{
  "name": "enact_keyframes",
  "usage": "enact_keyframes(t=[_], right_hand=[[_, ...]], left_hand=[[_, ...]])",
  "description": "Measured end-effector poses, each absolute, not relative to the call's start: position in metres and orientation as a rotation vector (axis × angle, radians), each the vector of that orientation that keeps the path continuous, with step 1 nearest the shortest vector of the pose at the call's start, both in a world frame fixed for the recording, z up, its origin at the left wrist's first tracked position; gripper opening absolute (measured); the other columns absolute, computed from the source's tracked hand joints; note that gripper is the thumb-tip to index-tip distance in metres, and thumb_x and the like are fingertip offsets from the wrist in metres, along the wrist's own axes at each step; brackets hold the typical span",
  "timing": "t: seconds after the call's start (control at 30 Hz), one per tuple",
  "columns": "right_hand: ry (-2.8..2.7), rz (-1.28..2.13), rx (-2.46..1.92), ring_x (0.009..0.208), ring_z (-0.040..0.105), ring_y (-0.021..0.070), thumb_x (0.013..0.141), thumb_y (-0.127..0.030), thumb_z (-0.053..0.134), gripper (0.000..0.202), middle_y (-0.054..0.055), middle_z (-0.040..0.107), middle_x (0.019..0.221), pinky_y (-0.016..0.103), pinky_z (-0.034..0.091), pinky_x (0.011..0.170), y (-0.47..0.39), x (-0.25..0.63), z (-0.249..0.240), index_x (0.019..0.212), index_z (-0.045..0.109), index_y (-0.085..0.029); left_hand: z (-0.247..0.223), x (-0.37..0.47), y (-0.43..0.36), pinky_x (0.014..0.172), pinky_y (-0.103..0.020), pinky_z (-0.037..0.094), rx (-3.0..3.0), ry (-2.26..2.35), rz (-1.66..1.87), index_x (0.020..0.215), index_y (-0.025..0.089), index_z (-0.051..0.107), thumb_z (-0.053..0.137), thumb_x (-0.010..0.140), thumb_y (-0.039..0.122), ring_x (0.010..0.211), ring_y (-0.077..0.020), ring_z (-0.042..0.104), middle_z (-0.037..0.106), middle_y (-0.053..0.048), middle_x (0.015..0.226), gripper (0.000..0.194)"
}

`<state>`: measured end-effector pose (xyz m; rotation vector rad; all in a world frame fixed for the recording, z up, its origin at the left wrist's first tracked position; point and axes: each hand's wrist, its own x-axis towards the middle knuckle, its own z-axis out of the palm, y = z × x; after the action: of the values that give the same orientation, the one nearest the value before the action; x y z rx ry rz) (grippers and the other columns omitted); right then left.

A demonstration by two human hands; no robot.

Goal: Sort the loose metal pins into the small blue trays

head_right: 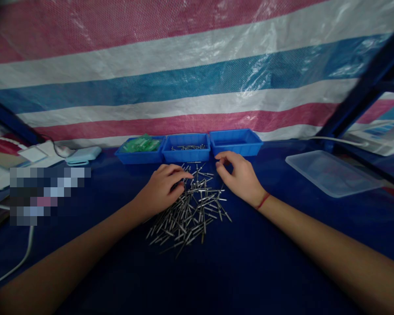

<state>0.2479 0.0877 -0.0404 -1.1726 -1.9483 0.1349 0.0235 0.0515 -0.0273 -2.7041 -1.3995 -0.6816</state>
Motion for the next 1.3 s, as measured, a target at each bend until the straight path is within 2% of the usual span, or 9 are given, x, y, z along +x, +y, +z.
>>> enact_keyframes(t=[0.13,0.33,0.87,1.1,1.3], right_hand=[[-1.951,0.168,-1.182,0.074,0.062,0.0190,0.082,-0.024,0.051,0.019,0.004,0.065,0.081,0.032,0.048,0.064,0.087,0.247,-0.039,0.097,0.060,-0.017],[-1.955,0.173,-1.192,0.073,0.061,0.0186,0.082,-0.025,0.051,0.020,0.004,0.065,0.081,0.031,0.047,0.062,0.087,0.246,-0.040,0.098,0.059,-0.018],[-1.917,0.185,-1.240,0.074,0.062,0.0211,0.080,-0.029,0.052,0.024,0.006,0.065,0.084,0.033,0.047,0.061,0.087,0.248,-0.040,0.101,0.057,-0.017],[-2.134,0.182,-0.951,0.083,0.061,0.0212,0.083,-0.032,0.055,0.013,0.004,0.067,0.084,0.038,0.045,0.076,0.059,0.231,-0.029,0.086,0.061,-0.022],[-2.103,0.381,-0.917,0.078,0.060,0.0176,0.086,-0.031,0.052,0.014,0.002,0.068,0.082,0.034,0.047,0.072,0.041,0.217,-0.028,0.083,0.063,-0.023]], left_hand=[[-0.028,0.029,0.054,0.082,-0.040,0.040,-2.706,-1.350,-0.638,0.106,0.031,0.063,0.048,0.088,0.029,0.101,-0.0235,0.047,0.056,-0.003,0.112,0.024],[-0.031,0.035,0.055,0.083,-0.041,0.039,-2.666,-1.490,-0.702,0.088,0.029,0.070,0.053,0.086,0.040,0.101,-0.0240,0.047,0.059,-0.001,0.107,0.020],[-0.027,0.039,0.051,0.078,-0.042,0.040,-2.729,-1.715,-0.700,0.081,0.026,0.069,0.056,0.082,0.033,0.099,-0.0253,0.049,0.061,-0.001,0.103,0.015],[-0.025,0.041,0.048,0.084,-0.038,0.041,-2.558,-1.585,-1.149,0.085,0.021,0.064,0.056,0.085,0.026,0.097,-0.0196,0.052,0.059,-0.002,0.097,0.010],[-0.022,0.045,0.039,0.083,-0.036,0.042,-2.514,-1.404,-1.240,0.087,0.020,0.060,0.054,0.087,0.025,0.096,-0.0176,0.053,0.057,-0.003,0.098,0.008]])
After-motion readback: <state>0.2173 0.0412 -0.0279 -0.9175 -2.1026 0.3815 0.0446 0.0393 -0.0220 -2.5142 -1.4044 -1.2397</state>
